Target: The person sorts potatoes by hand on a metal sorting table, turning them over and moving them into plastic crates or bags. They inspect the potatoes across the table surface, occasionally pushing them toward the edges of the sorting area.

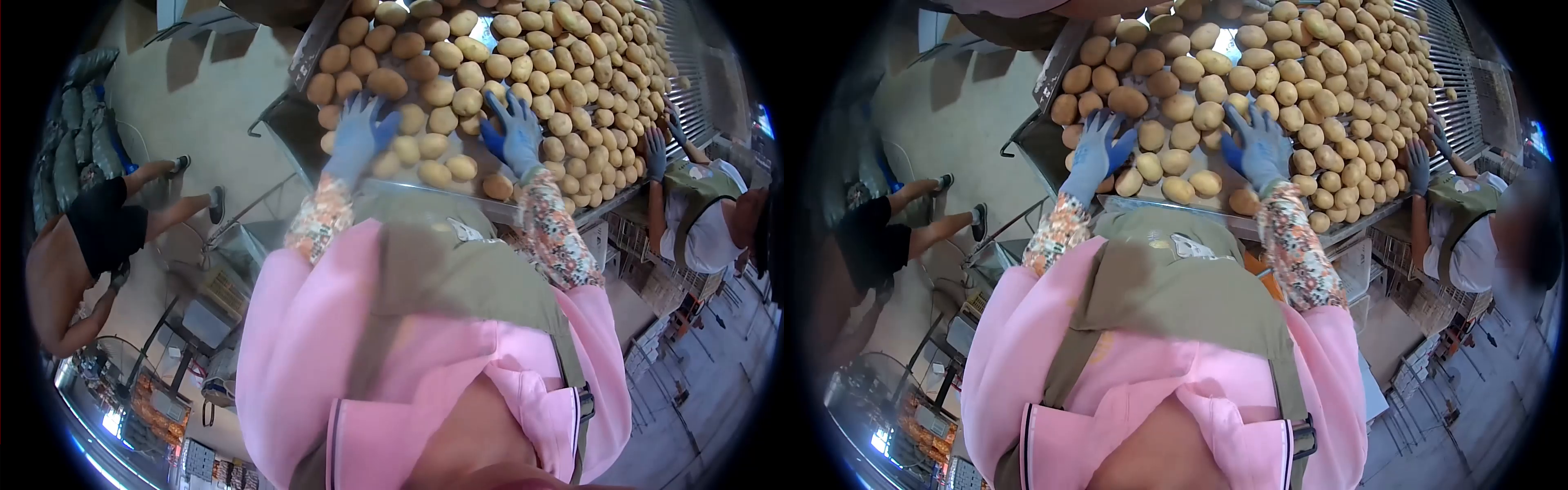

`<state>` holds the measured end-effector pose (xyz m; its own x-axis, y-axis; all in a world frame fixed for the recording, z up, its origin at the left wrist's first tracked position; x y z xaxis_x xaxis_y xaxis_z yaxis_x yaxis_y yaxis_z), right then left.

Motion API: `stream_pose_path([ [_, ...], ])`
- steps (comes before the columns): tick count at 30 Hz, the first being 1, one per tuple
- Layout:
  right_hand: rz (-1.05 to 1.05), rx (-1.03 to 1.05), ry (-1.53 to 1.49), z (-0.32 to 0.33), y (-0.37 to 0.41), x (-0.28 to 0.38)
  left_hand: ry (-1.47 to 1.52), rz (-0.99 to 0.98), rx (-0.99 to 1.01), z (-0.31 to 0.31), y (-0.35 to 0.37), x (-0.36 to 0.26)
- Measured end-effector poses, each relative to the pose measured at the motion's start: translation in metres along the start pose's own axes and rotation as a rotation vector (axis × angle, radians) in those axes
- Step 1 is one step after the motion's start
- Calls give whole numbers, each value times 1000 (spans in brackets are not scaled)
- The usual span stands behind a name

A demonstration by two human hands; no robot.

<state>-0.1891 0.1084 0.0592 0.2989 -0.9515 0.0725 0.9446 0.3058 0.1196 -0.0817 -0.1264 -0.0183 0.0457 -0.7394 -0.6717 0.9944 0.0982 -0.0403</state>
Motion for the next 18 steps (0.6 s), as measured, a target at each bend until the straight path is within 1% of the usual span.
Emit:
stream_pose_path([
  [2, 52, 158, 50, -56, 24, -37, 44, 4, -14, 8, 24, 9],
  [3, 53, 167, 46, -61, 32, -33, 90, 4, -32, 13, 38, 13],
  [4, 38, 290, -78, -70, 42, -25, 136, 2, -54, 18, 49, 18],
  [5, 23, 410, -202, -81, 51, -13, -148, -391, -94, 33, 60, -12],
  [6, 130, 463, -98, -91, 61, 11, -150, -392, -91, 31, 64, -11],
  [8, 60, 526, -320, -105, 71, 36, 42, 26, -153, 33, 76, 32],
  [9, 63, 530, -321, -102, 73, 51, 31, 62, -167, 46, 69, 24],
  [10, 25, 592, -361, -99, 73, 64, 29, 66, -170, 46, 63, 27],
  [11, -15, 655, -403, -98, 77, 77, -120, -29, -229, 51, 49, 25],
  [12, -16, 654, -406, -97, 79, 88, -269, -128, -285, 55, 36, 21],
  [14, 417, 693, -427, -84, 97, 143, -278, 41, -211, 40, 3, 27],
  [15, 606, 404, -322, -54, 103, 161, -202, 132, -177, 30, -4, 25],
  [16, 606, 404, -320, -37, 98, 164, -225, 175, -41, 10, -11, 31],
  [18, 348, 860, -819, -26, 79, 160, -336, 82, 74, -2, 5, 20],
])
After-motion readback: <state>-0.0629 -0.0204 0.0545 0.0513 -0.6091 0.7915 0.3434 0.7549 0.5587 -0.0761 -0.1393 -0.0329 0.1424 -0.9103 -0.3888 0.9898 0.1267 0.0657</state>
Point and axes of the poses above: each hand's wrist, its own y-axis away from the middle knuckle, its own z-axis out of the back of the hand, x = y × z, the point moved 10 cm from there along -y, towards the middle knuckle, and after that the axes turned 14 degrees about -z, right-handed, at the moved point
